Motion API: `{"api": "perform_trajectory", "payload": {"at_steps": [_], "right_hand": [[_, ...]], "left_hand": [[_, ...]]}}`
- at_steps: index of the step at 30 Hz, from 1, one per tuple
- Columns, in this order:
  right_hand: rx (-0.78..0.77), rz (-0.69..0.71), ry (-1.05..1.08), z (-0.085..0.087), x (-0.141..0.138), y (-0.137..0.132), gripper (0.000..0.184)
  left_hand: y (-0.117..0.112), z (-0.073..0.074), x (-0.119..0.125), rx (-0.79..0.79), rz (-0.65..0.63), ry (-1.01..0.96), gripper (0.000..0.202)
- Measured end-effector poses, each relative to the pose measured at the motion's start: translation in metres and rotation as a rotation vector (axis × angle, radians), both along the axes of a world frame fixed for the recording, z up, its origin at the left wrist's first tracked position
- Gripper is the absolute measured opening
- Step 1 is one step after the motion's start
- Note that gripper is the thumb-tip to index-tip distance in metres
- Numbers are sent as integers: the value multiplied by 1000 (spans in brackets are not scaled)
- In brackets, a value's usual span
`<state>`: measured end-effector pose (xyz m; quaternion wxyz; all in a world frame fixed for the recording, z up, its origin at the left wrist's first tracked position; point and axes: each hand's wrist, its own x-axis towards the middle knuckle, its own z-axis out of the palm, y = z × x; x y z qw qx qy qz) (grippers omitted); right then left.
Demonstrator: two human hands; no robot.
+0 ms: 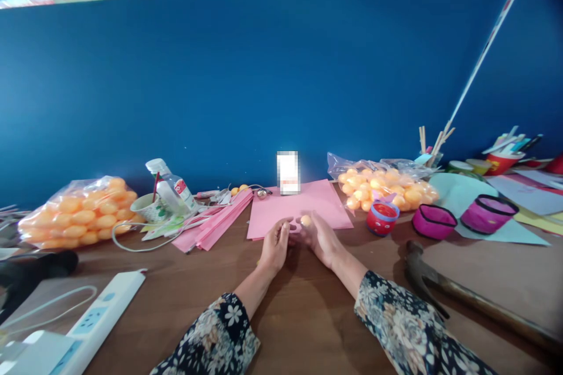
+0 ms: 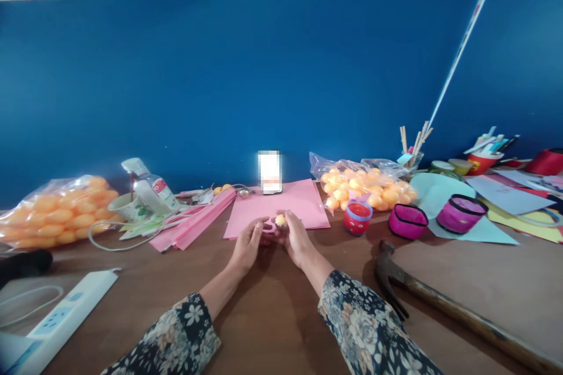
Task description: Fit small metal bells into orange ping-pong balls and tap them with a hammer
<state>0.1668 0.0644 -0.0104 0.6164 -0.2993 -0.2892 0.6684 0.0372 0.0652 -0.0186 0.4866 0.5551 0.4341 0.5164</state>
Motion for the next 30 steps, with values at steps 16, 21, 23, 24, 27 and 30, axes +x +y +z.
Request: {"api": "perform_trajectory", "payload": {"at_steps": [16,21,23,24,27,30], "right_hand": [[-43,37,-156,7,-2,-5,52],[-24,76,-139,6,-2,-7,48],[-16,86,-154,4,-2,-7,50],[-4,96,-173,3,-2,-7,51],[49,108,-221,-2,-3,-5,56],[70,151,-217,-4,-4,-5,58]], "left_hand": [[-6,4,1,182,-93,163,50],[-6,4,1,234,-87,204,48],[-6,6,0,274,-95,229,50],[-7,7,-1,297,-104,246,52],[-8,11,-1,360,-139,280,51],[-9,13,0,349,-177,266,47]]}}
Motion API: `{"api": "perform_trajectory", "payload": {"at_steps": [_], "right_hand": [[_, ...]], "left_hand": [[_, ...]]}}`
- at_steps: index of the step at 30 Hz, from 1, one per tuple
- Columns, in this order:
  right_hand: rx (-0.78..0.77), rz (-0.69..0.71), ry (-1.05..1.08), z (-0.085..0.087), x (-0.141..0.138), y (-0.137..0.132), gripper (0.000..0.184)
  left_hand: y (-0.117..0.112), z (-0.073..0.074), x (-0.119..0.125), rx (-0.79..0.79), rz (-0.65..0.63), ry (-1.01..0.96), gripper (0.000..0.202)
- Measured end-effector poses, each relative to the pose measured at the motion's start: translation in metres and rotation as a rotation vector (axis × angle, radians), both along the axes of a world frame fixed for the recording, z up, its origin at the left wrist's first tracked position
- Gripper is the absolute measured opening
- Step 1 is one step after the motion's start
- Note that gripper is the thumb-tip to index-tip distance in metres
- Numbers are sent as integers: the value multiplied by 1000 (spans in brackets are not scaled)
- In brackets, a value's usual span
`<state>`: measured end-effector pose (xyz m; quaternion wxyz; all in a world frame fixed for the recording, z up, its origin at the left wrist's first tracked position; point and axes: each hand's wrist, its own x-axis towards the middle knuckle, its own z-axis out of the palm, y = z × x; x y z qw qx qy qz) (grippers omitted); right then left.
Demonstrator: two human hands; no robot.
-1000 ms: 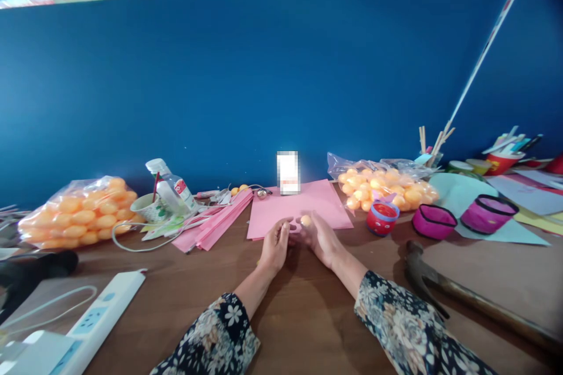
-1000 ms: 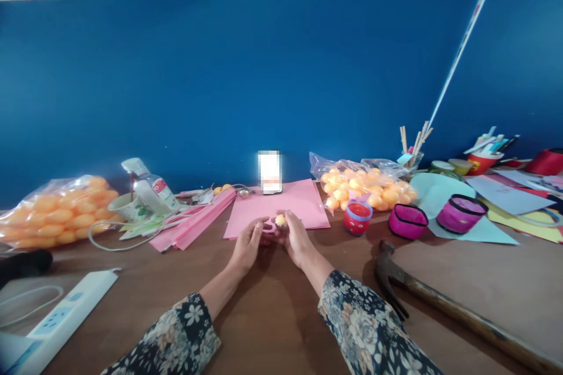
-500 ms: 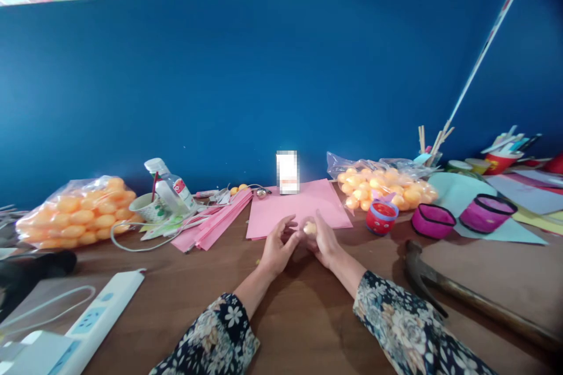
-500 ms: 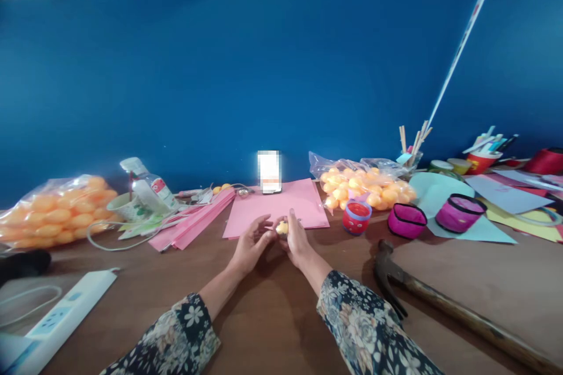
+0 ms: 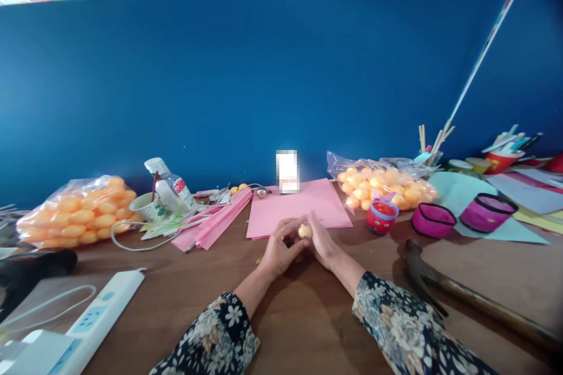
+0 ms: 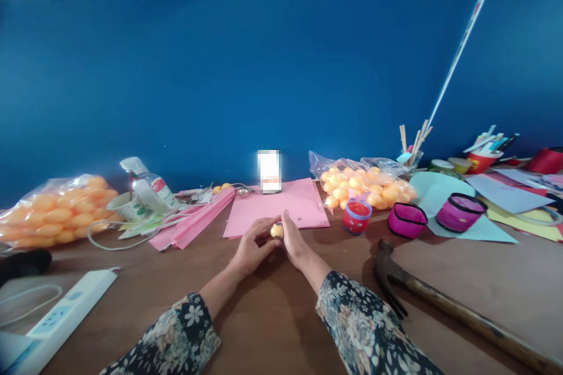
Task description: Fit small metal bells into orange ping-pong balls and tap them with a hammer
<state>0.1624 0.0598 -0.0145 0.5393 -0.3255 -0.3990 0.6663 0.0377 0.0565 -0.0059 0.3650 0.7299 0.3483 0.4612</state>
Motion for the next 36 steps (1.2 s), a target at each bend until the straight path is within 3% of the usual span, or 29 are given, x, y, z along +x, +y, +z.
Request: {"api": "perform_trajectory", "payload": {"at_steps": [3,7,11,14,23,29,36], "right_hand": [[19,42,-36,2,0,-1,56],[191,-22,-182,5,1,-2,43],[403,-81,-390,5,-1,-4,36],[469,-109,-455,3,-3,-4,34],[514,-95,-424,2,-2,-4,25],[429,-90,-377,4,-3,-6,27],[465,-164,-493,6,-4,-8,30]], "left_hand": [[2,-1,0,-43,64,-38,41],[7,-7,-3,-3,222,-58,35],[11,-14,-6,42,231,-42,38],[11,-16,-6,82,250,-48,42],[6,-16,-2,70,249,-64,32],[5,-15,-2,56,233,-43,45],[6,-16,-4,142,259,42,53]]}}
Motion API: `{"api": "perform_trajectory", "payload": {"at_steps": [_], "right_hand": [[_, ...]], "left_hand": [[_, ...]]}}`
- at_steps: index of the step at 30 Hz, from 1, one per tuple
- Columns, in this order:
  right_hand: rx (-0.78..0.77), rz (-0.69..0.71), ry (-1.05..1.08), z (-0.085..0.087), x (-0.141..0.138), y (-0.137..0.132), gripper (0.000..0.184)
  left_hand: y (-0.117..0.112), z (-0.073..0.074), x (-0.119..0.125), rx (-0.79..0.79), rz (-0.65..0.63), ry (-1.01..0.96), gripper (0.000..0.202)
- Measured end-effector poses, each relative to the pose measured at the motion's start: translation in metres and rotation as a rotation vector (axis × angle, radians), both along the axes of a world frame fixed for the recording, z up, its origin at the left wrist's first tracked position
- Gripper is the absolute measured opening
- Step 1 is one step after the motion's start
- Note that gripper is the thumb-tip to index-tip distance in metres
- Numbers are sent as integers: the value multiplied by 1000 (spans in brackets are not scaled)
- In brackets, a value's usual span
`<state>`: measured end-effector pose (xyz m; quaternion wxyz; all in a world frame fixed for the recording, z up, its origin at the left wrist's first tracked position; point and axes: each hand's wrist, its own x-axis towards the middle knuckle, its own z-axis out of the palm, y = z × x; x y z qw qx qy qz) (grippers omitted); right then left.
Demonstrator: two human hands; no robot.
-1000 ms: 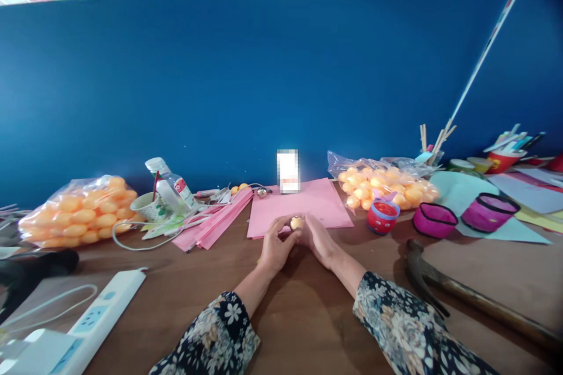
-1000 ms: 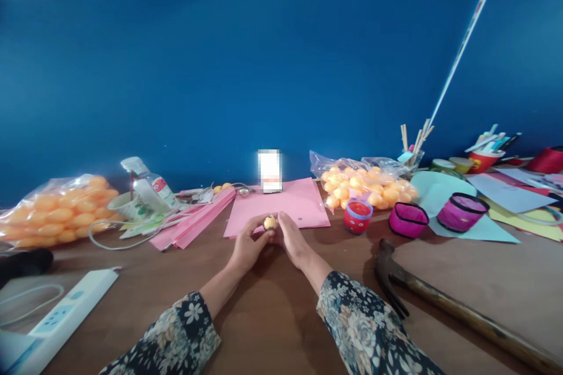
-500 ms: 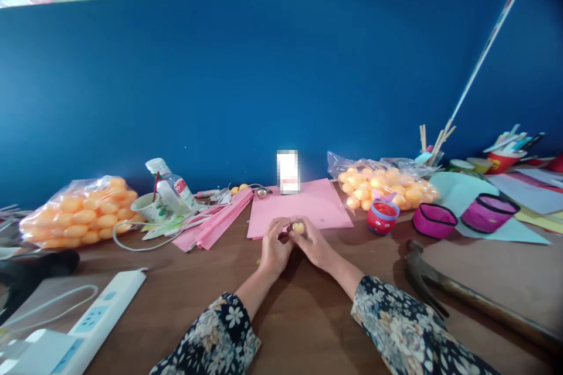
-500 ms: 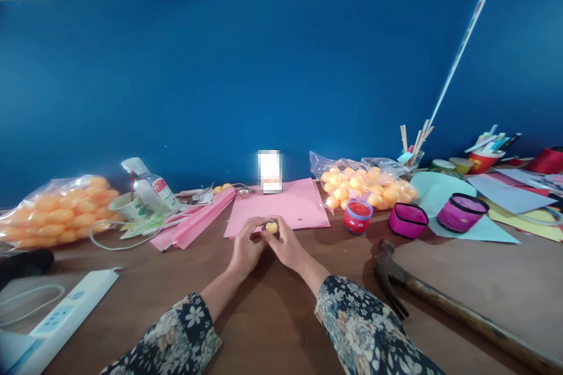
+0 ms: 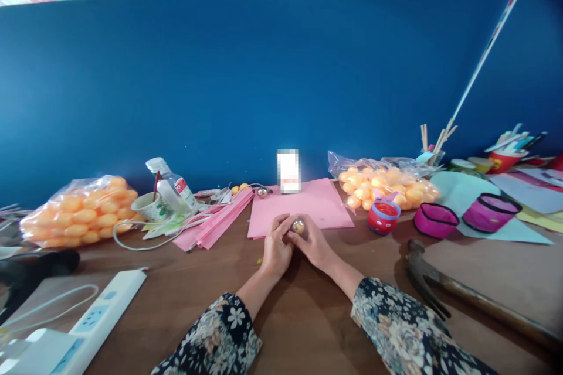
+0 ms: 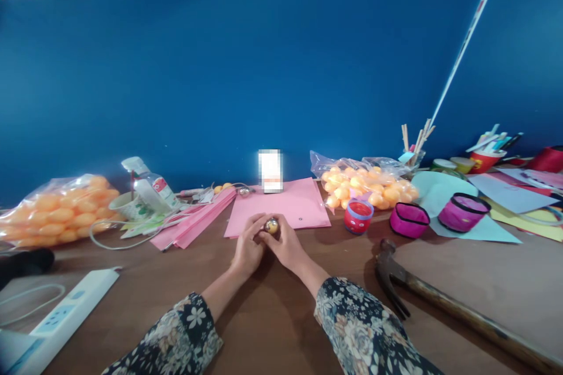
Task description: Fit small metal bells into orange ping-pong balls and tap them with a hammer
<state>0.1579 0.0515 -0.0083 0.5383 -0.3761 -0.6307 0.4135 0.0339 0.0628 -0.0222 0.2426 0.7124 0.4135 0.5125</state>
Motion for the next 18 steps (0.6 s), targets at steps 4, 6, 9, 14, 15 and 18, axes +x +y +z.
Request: {"api": "perform_trajectory", "payload": {"at_steps": [4,6,9,14,15,18], "right_hand": [[27,-18,-40,0,1,0,20],[21,-4,-35,-1,1,1,19],[10,-2,-36,-3,2,2,20],[0,-29,-39,-5,2,3,22],[0,-35,-36,-6,1,3,22],[-4,-35,-26,-6,1,3,29]], "left_hand": [[0,1,2,-11,-67,5,54],[0,1,2,-28,-84,-22,53],[0,1,2,-59,-104,-48,47],[-1,2,2,-66,-115,-64,40],[-1,3,2,-58,-106,-68,39],[0,4,2,-56,-62,-83,36]]}}
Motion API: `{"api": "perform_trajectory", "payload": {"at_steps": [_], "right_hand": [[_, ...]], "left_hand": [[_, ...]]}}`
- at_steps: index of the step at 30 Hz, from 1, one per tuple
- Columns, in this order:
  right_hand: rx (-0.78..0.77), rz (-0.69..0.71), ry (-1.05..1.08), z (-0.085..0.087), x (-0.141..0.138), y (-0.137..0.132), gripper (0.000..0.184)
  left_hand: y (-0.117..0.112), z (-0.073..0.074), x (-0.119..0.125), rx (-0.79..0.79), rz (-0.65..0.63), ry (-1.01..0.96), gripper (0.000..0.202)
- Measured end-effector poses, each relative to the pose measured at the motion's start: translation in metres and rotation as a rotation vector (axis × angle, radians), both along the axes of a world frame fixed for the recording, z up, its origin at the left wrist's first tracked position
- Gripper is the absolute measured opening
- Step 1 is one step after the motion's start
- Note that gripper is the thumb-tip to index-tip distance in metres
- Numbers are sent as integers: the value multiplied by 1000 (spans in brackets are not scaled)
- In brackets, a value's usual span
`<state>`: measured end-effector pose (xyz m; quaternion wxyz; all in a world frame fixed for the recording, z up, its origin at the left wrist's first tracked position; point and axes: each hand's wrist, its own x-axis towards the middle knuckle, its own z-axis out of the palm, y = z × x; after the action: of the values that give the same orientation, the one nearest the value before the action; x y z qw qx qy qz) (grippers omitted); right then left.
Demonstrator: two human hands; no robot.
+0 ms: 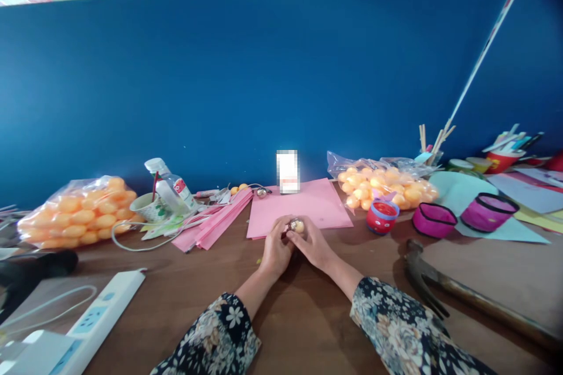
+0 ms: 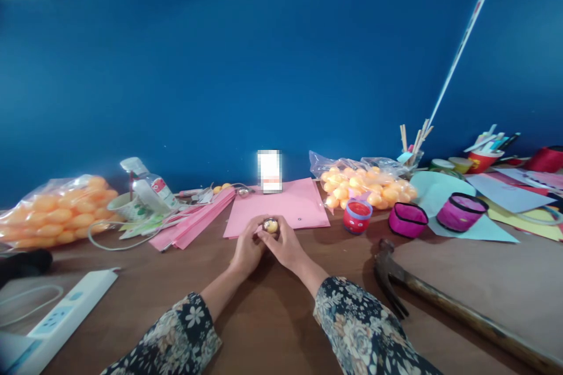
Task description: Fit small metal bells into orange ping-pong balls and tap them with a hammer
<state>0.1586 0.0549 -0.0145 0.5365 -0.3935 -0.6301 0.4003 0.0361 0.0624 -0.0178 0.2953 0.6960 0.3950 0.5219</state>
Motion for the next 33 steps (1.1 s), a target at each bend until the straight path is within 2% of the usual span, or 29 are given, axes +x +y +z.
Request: {"api": "perform_trajectory", "payload": {"at_steps": [4,7,10,13,15,17,19,21,24,33], "right_hand": [[-43,17,47,-2,-1,-2,36],[-85,-23,94,1,0,-3,37],[-75,-91,177,12,9,1,35],[-1,-237,157,24,31,11,32],[38,-365,52,29,51,18,31],[52,-474,-162,30,72,23,29],[50,-534,-426,28,89,25,28],[41,-535,-556,25,100,26,24],[39,-492,-661,20,101,25,20],[116,-393,-902,8,77,24,23]], "left_hand": [[4,-1,-2,-117,53,-64,34],[7,-1,-3,-235,99,-154,37],[7,-2,-2,-304,114,-191,43],[7,-2,-2,-289,137,-158,45],[7,-2,-2,-274,162,-126,45],[8,-3,-3,-270,160,-111,46],[8,-3,-3,-266,147,-112,47],[9,-4,-3,-264,141,-118,47],[10,-5,-3,-257,142,-116,47],[11,-5,-3,-242,139,-116,45]]}}
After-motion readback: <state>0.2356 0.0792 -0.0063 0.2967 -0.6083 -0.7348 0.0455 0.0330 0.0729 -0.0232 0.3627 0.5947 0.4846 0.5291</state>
